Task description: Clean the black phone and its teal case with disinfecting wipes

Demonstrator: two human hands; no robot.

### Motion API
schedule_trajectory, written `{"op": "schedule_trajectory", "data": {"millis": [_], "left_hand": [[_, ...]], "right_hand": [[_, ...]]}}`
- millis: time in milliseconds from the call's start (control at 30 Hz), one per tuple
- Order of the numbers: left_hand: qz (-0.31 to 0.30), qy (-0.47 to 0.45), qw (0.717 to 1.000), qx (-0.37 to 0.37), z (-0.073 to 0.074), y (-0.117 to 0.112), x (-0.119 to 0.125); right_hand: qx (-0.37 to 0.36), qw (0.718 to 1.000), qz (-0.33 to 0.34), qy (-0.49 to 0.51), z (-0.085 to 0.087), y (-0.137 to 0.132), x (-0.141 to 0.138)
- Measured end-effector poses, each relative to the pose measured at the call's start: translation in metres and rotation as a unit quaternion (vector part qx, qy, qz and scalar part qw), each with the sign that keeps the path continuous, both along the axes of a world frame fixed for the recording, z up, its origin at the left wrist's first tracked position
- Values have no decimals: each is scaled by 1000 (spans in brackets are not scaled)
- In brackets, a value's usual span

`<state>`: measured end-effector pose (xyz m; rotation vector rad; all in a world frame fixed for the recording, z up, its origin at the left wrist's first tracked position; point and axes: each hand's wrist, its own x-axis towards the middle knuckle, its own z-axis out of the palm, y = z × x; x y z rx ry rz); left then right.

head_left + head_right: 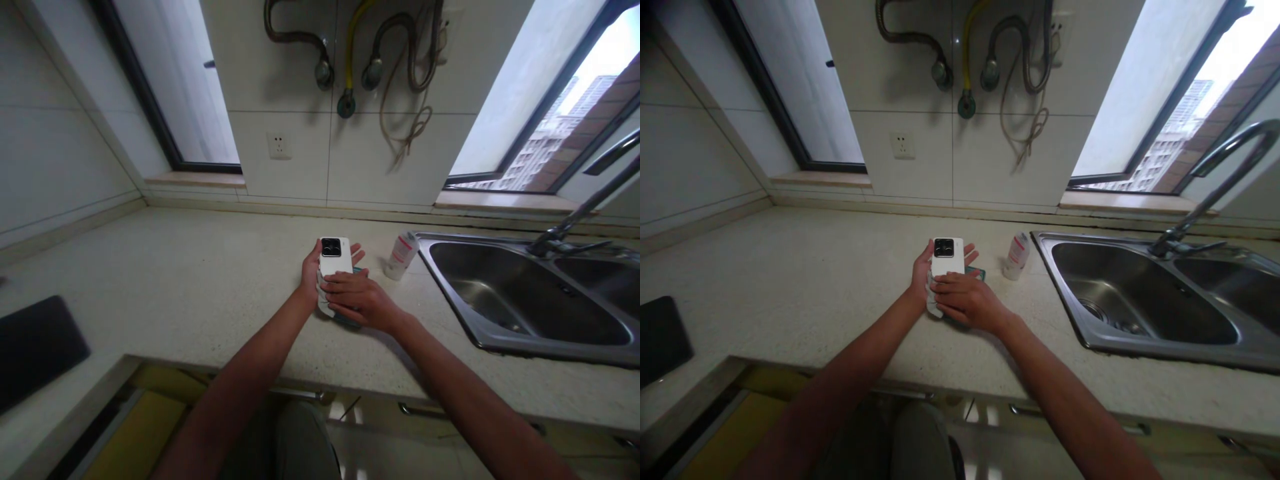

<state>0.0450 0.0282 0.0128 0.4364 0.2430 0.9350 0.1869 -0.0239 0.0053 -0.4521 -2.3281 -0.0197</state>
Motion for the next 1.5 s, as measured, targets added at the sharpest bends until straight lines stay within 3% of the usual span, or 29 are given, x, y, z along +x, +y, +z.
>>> {"op": "schedule_trajectory", "data": {"millis": [100,333,600,1000,1167,1300,1500], "left_hand": [[26,-16,999,20,1,2,-4],[102,-30,994,24,3,5,-10],[72,-26,997,-1,-3,8,-7],[22,-39,999,-1,-3,5,-2],[25,-54,998,12,-1,5,-3],[49,-52,997,14,5,2,-5],[57,-59,997,10,5,5,-9]], "right_hand": [[-1,1000,9,2,1,2,5],[-59,997,-44,36,8,11,25],[-17,991,-128,40,2,13,21],[-1,1000,10,-22,-4,1,-3],[-8,999,36,-19,4,-3,1],[-13,1000,-11,-15,12,-3,9],[-28,993,-104,45,9,1,15]]}}
